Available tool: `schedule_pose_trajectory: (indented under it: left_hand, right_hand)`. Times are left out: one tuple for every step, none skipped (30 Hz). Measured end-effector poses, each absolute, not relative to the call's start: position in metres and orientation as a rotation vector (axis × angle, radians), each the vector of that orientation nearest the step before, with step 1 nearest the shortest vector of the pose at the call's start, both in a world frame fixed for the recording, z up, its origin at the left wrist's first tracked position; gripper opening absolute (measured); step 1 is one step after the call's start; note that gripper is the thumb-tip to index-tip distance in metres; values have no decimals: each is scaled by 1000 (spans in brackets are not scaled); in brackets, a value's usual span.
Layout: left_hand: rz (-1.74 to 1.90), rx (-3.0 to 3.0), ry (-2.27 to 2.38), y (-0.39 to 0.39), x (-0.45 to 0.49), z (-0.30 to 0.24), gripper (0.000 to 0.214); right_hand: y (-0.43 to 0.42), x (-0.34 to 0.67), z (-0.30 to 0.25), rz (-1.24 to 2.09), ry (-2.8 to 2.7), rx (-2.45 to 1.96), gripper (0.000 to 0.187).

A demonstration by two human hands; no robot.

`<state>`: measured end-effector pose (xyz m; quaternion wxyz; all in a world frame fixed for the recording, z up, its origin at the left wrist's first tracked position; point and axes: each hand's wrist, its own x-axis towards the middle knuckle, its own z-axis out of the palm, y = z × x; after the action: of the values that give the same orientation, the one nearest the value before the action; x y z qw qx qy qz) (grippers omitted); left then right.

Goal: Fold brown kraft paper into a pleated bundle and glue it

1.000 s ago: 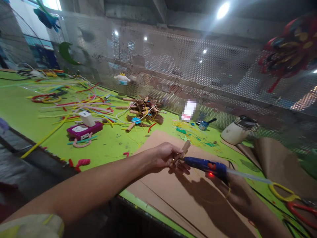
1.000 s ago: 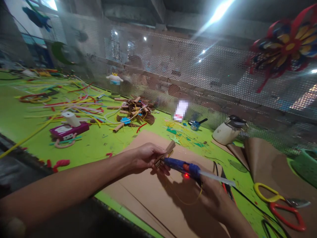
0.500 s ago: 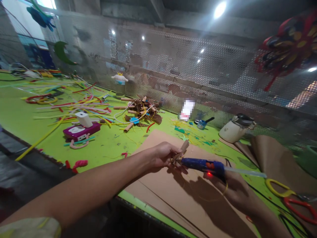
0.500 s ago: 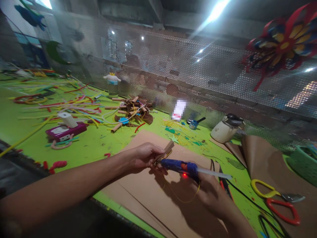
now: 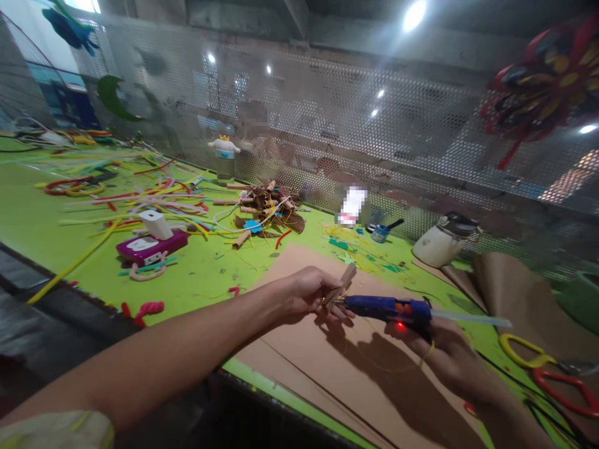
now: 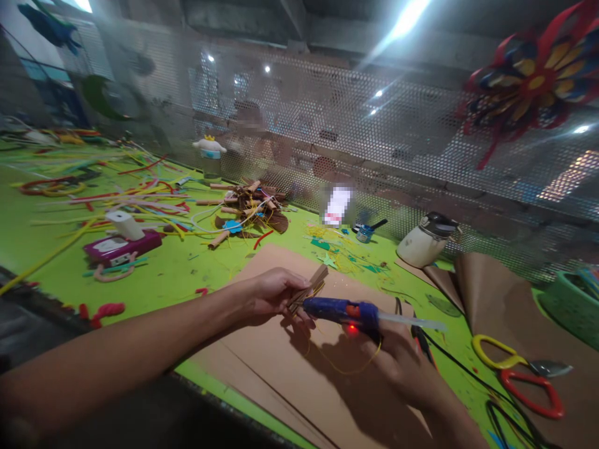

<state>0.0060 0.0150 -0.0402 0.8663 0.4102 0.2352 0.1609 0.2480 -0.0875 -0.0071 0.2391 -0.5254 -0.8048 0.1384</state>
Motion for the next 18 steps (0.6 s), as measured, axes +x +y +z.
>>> schedule_pose_trajectory:
  left_hand:
    - [324, 858, 488, 16, 6, -41, 29]
    - [316, 855, 484, 16, 6, -41, 31]
    - [312, 851, 480, 17, 6, -42, 33]
    - [313, 846, 477, 17, 6, -42, 34]
    - [313, 840, 475, 17, 6, -42, 34]
    - [314, 832, 475, 17, 6, -41, 33]
    - [316, 825, 478, 16, 6, -41, 32]
    - [320, 821, 484, 16, 6, -40, 30]
    - [321, 822, 492, 15, 6, -39, 29]
    - [320, 827, 500, 15, 6, -39, 28]
    - [320, 835, 508, 14, 6, -38, 28]
    - [326, 842, 515, 14, 6, -38, 27]
    - [338, 845, 522, 14, 6, -39, 26]
    - [357, 839, 529, 14, 6, -39, 24]
    - [386, 827, 539, 14, 7, -40, 22]
    - [419, 810, 554, 14, 7, -41, 19]
    - [450, 791, 571, 14, 7, -41, 16]
    - [477, 775, 586, 14, 8, -42, 14]
  right_hand:
    - [-87, 247, -6, 370, -2201, -1440, 32]
    - [-86, 246, -5, 353, -2200, -1437, 32]
    - [-85, 245, -4, 329, -2199, -1433, 31]
    - [-85, 243, -3, 307, -2201, -1430, 31]
    - [-84, 242, -3, 288, -2202, -1425, 31]
    - [-84, 240, -3, 273, -2203, -1420, 31]
    - [-83, 240, -3, 262, -2202, -1415, 32]
    - [-83, 239, -3, 259, -2204, -1411, 32]
    - [-84, 239, -4, 261, -2206, -1408, 32]
    - [-84, 239, -5, 262, -2206, -1411, 32]
    - [-85, 239, -5, 267, -2207, -1416, 32]
    - [-86, 239, -6, 281, -2214, -1423, 32]
    - [-87, 238, -6, 303, -2224, -1423, 32]
    - [-88, 238, -5, 331, -2239, -1415, 33]
    - [-89, 237, -5, 360, -2257, -1396, 33]
    - [-90, 236, -4, 383, -2271, -1372, 34]
    - [-91, 236, -3, 391, -2277, -1354, 35]
    - [-91, 236, -2, 387, -2277, -1350, 36]
